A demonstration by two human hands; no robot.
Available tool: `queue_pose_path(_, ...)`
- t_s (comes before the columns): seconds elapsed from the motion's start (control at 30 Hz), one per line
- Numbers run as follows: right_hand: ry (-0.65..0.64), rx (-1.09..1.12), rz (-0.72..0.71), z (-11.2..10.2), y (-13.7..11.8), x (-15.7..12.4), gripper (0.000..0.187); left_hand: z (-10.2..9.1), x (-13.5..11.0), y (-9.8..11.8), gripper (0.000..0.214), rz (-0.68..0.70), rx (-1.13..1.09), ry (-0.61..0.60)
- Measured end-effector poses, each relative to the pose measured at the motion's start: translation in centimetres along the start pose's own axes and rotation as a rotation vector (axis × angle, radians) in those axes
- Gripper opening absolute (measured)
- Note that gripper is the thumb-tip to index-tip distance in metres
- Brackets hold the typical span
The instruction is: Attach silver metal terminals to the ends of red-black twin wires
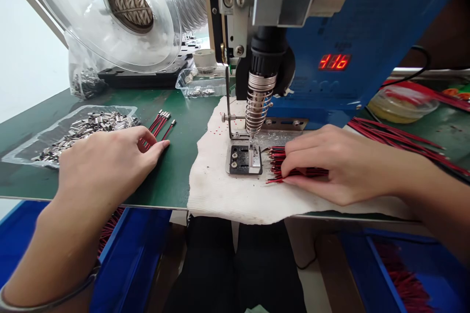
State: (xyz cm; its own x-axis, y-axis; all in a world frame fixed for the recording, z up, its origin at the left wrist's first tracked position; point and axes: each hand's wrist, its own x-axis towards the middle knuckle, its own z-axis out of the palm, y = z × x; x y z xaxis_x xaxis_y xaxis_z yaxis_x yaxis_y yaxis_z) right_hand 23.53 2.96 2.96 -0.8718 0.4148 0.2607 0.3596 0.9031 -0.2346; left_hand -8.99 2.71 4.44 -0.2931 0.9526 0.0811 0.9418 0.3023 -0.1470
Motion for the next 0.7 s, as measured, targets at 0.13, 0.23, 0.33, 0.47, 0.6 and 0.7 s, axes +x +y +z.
queue_pose_path(0.13,0.030,0.012,-0.026,0.0,-0.1,0.2,0.017,-0.2,-0.5,-0.4,0.048,0.007,0.042,-0.005)
queue_pose_path(0.23,0.037,0.018,-0.029,0.1,0.0,0.2,0.016,-0.1,-0.6,-0.6,0.042,0.001,0.026,0.003)
queue_pose_path(0.33,0.053,0.043,-0.034,0.2,0.1,0.1,0.015,0.1,-0.6,-0.6,0.044,-0.006,0.015,0.044)
queue_pose_path(0.47,0.090,0.122,-0.035,0.2,0.0,-0.1,0.013,0.5,-0.6,-0.9,0.052,-0.013,0.027,0.072)
queue_pose_path(0.6,0.087,0.170,-0.017,0.1,-0.4,0.1,0.014,0.6,-0.7,-1.1,0.051,-0.005,0.063,0.070)
queue_pose_path(0.7,0.081,0.219,-0.024,-0.1,-0.8,0.2,0.016,0.6,-0.7,-1.1,0.048,0.012,0.071,0.047)
